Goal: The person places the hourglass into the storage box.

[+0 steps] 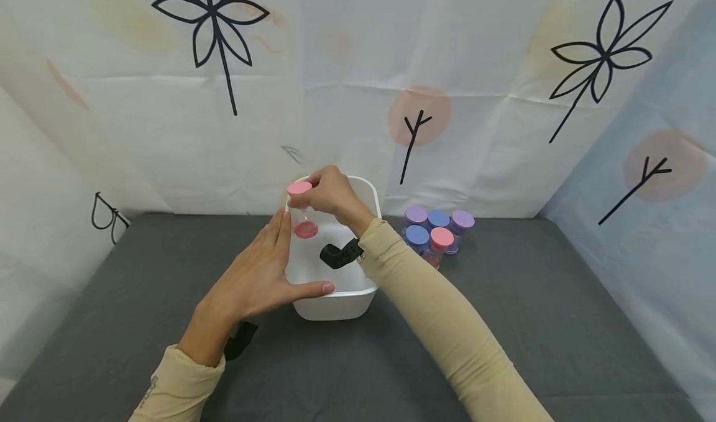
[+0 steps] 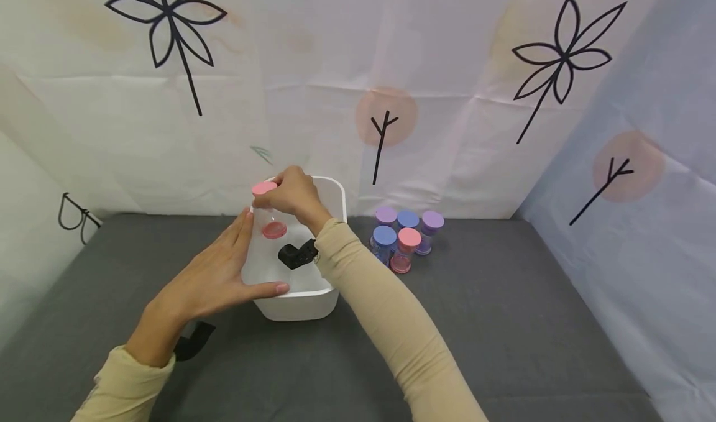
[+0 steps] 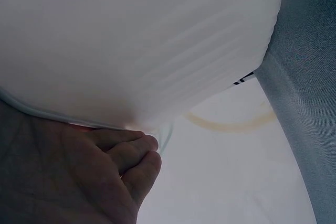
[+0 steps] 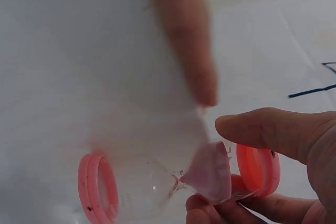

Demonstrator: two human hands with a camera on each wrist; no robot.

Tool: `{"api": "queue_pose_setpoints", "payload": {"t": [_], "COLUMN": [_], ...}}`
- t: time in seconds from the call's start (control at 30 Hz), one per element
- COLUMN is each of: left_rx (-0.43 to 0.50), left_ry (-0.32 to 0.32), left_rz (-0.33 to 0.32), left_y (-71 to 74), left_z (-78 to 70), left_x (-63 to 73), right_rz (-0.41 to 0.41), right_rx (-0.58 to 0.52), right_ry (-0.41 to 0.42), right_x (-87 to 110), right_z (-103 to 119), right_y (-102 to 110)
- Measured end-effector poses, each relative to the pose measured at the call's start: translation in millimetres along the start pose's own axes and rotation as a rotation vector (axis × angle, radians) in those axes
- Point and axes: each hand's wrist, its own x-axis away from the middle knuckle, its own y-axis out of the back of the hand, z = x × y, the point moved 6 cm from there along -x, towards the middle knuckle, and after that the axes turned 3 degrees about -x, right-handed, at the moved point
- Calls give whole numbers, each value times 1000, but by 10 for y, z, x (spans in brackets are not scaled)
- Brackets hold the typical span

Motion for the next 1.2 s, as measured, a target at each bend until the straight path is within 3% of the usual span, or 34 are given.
{"api": "queue_pose_setpoints", "payload": {"t": [0.47, 0.93, 1.2], "left_rx": [13, 0, 8], "left_ry": [8, 7, 19], "left_rz": [-1, -8, 2], "left_y": [-6, -3, -11], "left_z": [-9, -7, -4], "left_x": [-18, -29, -22], "right_rz": [-7, -117, -127], "right_rx": [-78, 52, 136], "right_ry": [6, 10, -17], "right_x": [-41, -76, -113], "right_z": [-171, -217, -259], "right_y": [-30, -29, -51]}}
